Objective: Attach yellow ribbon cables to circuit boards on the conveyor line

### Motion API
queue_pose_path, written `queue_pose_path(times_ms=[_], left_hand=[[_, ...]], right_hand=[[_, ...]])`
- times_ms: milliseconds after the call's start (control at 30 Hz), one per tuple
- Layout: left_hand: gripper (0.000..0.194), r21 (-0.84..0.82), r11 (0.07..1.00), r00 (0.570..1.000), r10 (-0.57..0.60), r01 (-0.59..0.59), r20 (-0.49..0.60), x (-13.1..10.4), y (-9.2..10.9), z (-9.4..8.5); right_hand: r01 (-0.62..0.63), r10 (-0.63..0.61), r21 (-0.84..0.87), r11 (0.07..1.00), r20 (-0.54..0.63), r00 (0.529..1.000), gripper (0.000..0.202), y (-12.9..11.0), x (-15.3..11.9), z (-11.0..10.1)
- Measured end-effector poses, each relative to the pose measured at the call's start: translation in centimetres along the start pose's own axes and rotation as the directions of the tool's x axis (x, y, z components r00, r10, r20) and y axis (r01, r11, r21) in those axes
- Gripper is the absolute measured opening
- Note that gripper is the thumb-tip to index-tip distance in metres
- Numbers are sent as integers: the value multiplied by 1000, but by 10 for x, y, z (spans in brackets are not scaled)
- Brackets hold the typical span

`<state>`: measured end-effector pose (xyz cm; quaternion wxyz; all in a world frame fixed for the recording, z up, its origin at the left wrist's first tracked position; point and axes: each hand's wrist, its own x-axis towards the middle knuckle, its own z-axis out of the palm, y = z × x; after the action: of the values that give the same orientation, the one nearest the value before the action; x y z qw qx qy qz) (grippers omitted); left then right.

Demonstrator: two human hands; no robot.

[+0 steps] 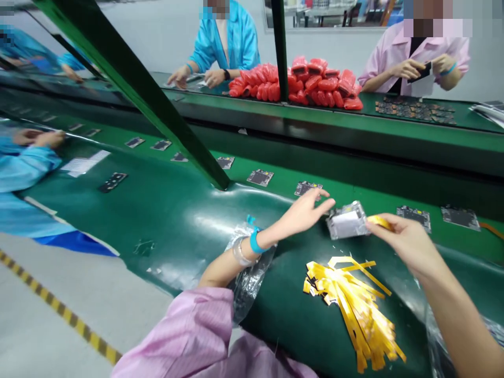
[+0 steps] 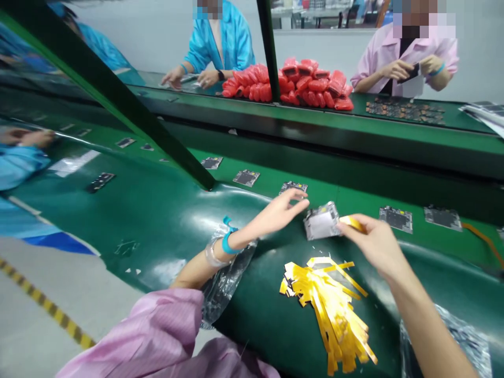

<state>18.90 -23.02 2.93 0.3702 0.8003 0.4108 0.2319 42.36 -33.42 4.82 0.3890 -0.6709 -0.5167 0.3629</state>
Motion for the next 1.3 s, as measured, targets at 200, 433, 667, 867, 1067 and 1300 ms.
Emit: queue_pose_path(times_ms=[200, 433, 667, 867, 1067, 1300], left_hand=[[42, 273, 937, 974, -186, 216, -131, 43, -85, -66], [58, 416, 858, 950, -309, 301, -51, 38, -150, -107], [29, 439, 873, 971, -133, 210, -199, 45, -131, -101], [16, 295, 954, 932, 49, 63, -358, 42, -74, -80], [33, -475, 875, 956, -57, -90, -286, 6, 0, -30], [42, -614, 787, 997, -18, 60, 74, -53, 49, 8]], right_hand=[[-6, -17, -70, 998, -310, 950, 45, 30, 55, -32], [99, -142, -253, 963, -159, 977, 39, 44, 3, -8], [307, -208, -255, 917, 352, 913, 14, 33, -53, 77], [323, -195, -267, 908, 413, 890, 23, 41, -45, 104], [257, -214, -168, 952, 233, 948, 21, 15, -56, 66], [229, -245, -108, 967, -170, 954, 16, -16, -93, 30]])
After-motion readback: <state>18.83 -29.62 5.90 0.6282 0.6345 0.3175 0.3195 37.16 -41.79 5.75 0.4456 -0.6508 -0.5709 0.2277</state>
